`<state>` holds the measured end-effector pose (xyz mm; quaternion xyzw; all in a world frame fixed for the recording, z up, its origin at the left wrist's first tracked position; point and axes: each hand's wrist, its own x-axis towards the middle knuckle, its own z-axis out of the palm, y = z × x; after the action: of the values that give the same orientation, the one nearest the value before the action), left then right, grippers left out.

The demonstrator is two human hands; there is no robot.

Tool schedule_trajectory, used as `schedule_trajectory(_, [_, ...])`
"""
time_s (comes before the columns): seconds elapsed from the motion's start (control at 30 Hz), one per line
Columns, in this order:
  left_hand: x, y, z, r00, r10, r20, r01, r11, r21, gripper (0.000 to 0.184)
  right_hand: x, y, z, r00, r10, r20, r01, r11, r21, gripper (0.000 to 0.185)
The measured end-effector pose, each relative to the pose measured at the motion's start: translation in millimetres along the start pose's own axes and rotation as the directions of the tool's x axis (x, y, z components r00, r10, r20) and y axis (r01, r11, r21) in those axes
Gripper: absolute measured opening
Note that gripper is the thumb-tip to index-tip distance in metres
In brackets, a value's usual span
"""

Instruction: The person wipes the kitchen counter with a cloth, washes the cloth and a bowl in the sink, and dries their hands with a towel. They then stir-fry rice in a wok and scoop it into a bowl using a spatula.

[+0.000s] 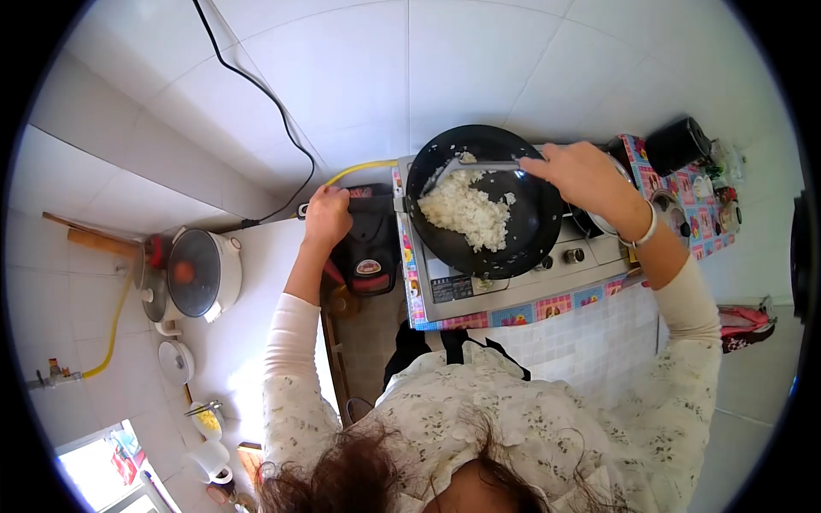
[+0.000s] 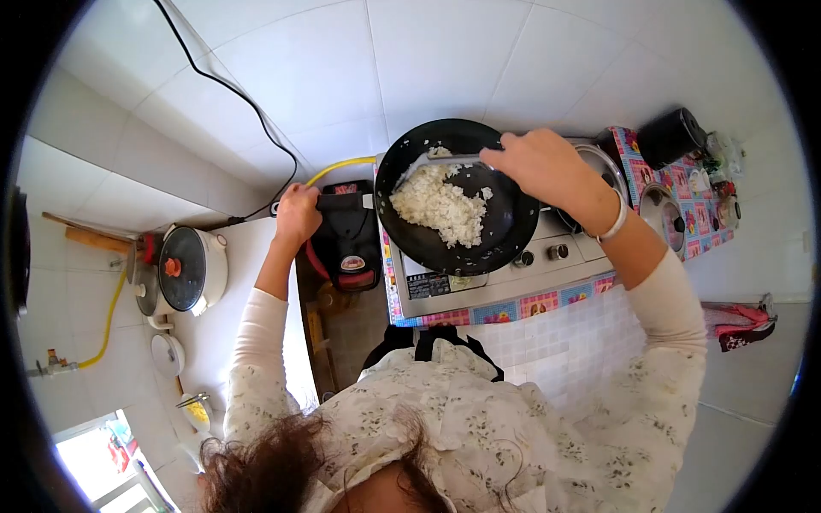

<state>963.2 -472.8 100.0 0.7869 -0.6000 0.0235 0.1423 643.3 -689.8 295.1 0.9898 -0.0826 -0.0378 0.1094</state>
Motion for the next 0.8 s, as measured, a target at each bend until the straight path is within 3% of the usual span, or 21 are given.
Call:
schedule_trajectory(0.1, [-2,0,2,1.0,-0.01,-0.011,0.01,1.0,0.001,0.013,-13,-9,-15,0.993,-0.094,0.077,0.095,0.995,-0.009,0.036])
schedule_trajectory(0.2, [-1,-2,5,1.0,-0.021,-0.013,0.021,1.0,0.004,0.013,-28,8,-34,0.992,-0.051,0.112,0.054,0.998,-0.021,0.033])
schedule_trajectory(0.23, [-2,-2,6,1.0,-0.02,-0.009,0.02,1.0,0.007,0.013,-31,11,-39,0.991,0.033,0.132,-0.027,0.999,-0.04,0.025])
schedule_trajectory(0.33, [-1,-2,6,1.0,-0.022,0.007,0.022,1.0,0.02,0.013,-25,19,-32,0.994,0.103,-0.019,-0.104,0.993,-0.057,0.023])
schedule_trajectory(0.43, [-1,-2,7,0.999,-0.007,-0.04,0.007,1.0,-0.002,0.012,4,4,-15,0.987,0.156,0.045,-0.153,0.986,-0.067,0.024])
schedule_trajectory(0.57, [-3,-3,8,0.999,-0.008,-0.05,0.007,1.0,-0.013,0.011,14,-22,-30,0.951,0.05,0.305,-0.023,0.996,-0.091,0.019])
schedule_trajectory(0.67, [-1,-2,9,0.998,-0.004,-0.055,0.003,1.0,-0.018,0.011,-4,-2,-48,0.962,0.031,0.27,-0.044,0.998,0.042,0.021])
schedule_trajectory(0.73, [-3,0,6,0.998,-0.023,-0.056,0.022,1.0,-0.014,0.01,-25,41,-43,1.0,0.008,-0.027,-0.005,0.995,0.099,0.02])
schedule_trajectory(0.8, [-3,-5,12,0.999,-0.005,-0.054,0.004,1.0,-0.021,0.011,-33,66,-52,0.951,0.194,0.24,-0.206,0.978,0.027,0.019])
